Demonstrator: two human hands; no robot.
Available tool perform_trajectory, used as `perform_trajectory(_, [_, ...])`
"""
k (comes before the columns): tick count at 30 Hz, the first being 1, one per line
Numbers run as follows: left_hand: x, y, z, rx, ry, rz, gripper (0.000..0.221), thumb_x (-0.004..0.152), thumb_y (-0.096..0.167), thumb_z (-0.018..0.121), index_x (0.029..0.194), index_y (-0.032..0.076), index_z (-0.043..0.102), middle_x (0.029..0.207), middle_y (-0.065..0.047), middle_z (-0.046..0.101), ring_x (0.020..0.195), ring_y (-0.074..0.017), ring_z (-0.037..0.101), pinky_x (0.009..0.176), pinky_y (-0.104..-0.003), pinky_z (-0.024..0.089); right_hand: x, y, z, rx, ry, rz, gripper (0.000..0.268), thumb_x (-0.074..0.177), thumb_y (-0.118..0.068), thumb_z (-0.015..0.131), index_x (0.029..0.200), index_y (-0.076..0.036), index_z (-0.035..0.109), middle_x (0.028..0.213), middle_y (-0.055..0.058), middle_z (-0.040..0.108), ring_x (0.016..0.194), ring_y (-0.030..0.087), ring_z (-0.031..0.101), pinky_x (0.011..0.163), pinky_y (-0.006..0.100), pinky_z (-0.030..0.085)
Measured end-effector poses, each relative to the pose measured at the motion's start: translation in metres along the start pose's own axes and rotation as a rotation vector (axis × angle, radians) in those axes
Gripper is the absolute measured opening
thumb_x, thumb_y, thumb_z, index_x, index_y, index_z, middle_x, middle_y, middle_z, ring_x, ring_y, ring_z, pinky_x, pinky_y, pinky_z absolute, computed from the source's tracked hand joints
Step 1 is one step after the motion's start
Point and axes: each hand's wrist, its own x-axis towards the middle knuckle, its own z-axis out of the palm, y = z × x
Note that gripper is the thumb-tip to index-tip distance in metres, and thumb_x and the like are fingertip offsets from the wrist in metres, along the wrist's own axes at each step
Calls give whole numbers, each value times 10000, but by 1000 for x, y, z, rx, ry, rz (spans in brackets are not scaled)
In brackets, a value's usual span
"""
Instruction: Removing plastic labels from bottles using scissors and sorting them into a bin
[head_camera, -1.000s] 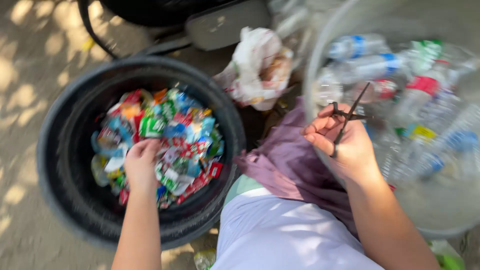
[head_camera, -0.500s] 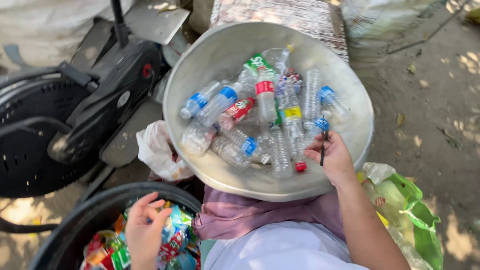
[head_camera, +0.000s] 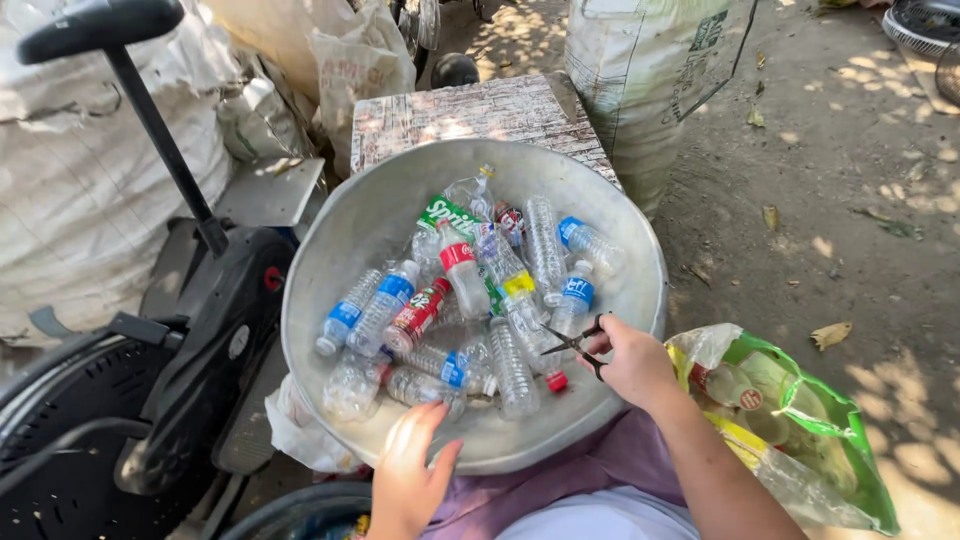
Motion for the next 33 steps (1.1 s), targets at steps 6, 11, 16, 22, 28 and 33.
perform_trajectory(6, [47,-32,63,35,-58,-238,686,793,225,814,1412,82,555,1366,-123,649,1206,-326,655,1002,-401,530,-1,2,6,-117,-29,31,368,738,-273,830,1027,-190,619,855,-143,810,791,174,771,718,357,552])
perform_trajectory(11, [53,-48,102,39,-195,-532,890,845,357,785,1572,91,346,1486,-197,530,1299,-363,583,1076,-440,486,-1,4,8,-145,-32,-4,381,699,-172,790,1037,-185,615,872,-140,798,814,177,764,718,364,545])
perform_trajectory(16, [60,-25,105,58,-404,-611,1063,856,436,759,1662,101,151,1489,-164,570,1357,-297,595,1128,-491,417,-5,7,10,-171,-38,-24,416,680,-81,740,1068,-170,619,877,-142,799,791,181,757,713,355,543])
perform_trajectory(22, [78,4,93,-35,-481,-564,888,952,399,715,1683,332,215,1646,-107,413,1546,-312,382,1234,-647,245,-2,17,19,-97,30,2,368,709,-318,895,984,-249,660,819,-122,776,873,92,766,844,311,566])
perform_trajectory(28, [111,-14,107,191,-353,-286,1037,825,212,850,1665,172,244,1578,-215,367,1450,-462,447,1093,-563,508,0,20,22,-84,38,23,388,721,-341,870,1036,-279,652,820,-138,778,878,69,771,842,302,577])
perform_trajectory(33, [126,-72,150,388,-432,-292,935,815,221,846,1598,257,337,1499,-73,461,1400,-355,506,997,-514,604,1,26,24,-46,46,21,411,685,-347,883,1023,-307,653,793,-160,778,854,58,767,822,292,577])
